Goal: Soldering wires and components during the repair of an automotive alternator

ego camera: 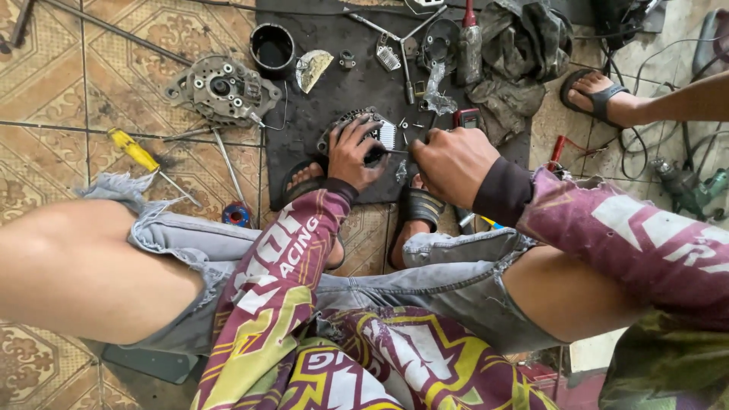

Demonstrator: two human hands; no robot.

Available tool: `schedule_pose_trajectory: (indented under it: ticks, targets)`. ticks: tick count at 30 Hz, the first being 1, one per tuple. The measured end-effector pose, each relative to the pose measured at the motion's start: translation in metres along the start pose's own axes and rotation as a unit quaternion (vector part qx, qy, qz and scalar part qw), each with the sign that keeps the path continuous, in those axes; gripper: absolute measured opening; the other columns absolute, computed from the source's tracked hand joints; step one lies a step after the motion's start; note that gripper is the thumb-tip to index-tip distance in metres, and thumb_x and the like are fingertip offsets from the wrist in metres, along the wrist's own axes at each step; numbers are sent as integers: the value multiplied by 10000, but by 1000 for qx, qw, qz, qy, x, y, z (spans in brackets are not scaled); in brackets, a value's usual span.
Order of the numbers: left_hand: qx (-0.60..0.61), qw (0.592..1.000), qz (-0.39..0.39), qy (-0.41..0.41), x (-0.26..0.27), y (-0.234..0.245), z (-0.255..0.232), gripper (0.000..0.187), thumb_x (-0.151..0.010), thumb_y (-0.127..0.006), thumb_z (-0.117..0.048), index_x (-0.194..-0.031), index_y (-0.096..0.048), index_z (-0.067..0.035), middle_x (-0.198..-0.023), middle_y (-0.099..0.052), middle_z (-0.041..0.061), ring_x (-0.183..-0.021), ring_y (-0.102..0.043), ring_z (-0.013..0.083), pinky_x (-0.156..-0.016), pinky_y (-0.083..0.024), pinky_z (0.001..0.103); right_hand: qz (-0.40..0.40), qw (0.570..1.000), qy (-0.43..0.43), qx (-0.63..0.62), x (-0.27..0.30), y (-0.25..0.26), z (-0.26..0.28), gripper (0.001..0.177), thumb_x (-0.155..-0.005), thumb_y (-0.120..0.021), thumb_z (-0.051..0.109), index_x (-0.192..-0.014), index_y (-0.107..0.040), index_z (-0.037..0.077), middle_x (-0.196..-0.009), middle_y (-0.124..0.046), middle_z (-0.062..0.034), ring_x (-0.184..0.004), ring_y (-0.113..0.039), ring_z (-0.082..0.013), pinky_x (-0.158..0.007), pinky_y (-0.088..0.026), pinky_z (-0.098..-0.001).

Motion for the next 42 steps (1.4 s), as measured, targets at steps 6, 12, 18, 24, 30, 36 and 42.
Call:
schedule_pose_trajectory:
  ticks: [6,12,18,24,30,36,42]
  targets:
    - [-113,988,101,40,-13,1,3,996,-623,-870,-619,-1467,-480,-263,-1559,-466,14,-1455,-424,247,-1131,-300,494,-24,991,84,97,-8,-3,13,302,-803,-674,274,-1033,-710,81,-814,-701,-151,-695,-751,-370,-554,-597,-479]
    - [-30,999,35,20,-7,-17,18,864,-594,-877,-586,-1333,-612,-226,-1326,-620,5,-1292,-559,262,-1111,-366,476,1,992,83,92,-22,-24,8,364,-733,-714,286,-1021,-659,70,-734,-690,-146,-652,-749,-381,-539,-585,-492]
    - [-29,999,0,18,-3,-21,17,784,-689,-823,-642,-1324,-644,-219,-1289,-641,23,-1245,-587,280,-1095,-389,461,10,999,43,5,-25,-28,-4,298,-769,-650,235,-999,-668,46,-661,-705,-188,-608,-738,-420,-510,-580,-505]
    - [-1,997,67,26,-13,-20,30,833,-564,-865,-540,-1301,-632,-231,-1295,-632,-3,-1265,-570,264,-1081,-391,464,33,990,-116,-72,-30,-5,-18,356,-745,-657,259,-1015,-693,29,-703,-704,-196,-651,-725,-493,-543,-583,-580]
    - [-9,985,152,84,-15,-6,42,1180,-488,-913,-519,-1499,-423,-161,-1458,-501,110,-1381,-440,365,-1138,-323,548,71,977,-141,-146,0,58,-41,366,-852,-660,345,-1093,-732,78,-967,-766,-216,-939,-727,-503,-791,-587,-633]
    - [-23,966,222,133,-10,3,44,1110,-440,-929,-504,-1417,-487,-217,-1428,-468,80,-1326,-506,354,-1095,-419,540,-2,930,-180,-321,27,-42,-111,412,-835,-725,329,-1192,-719,123,-1045,-752,-219,-1061,-667,-495,-897,-526,-647]
    - [-13,935,286,208,-16,16,41,1418,-452,-966,-637,-1601,-257,-203,-1566,-322,136,-1462,-301,422,-1153,-302,682,-122,865,-210,-438,8,-161,-108,419,-817,-797,348,-1164,-719,127,-1043,-745,-174,-1085,-669,-429,-878,-527,-619]
Point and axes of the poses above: each hand's wrist, its own x-axis away from the middle knuckle, its own y-axis out of the back of the hand, z = x × y, the point moved 5 cm from there along -x, towards the middle knuckle
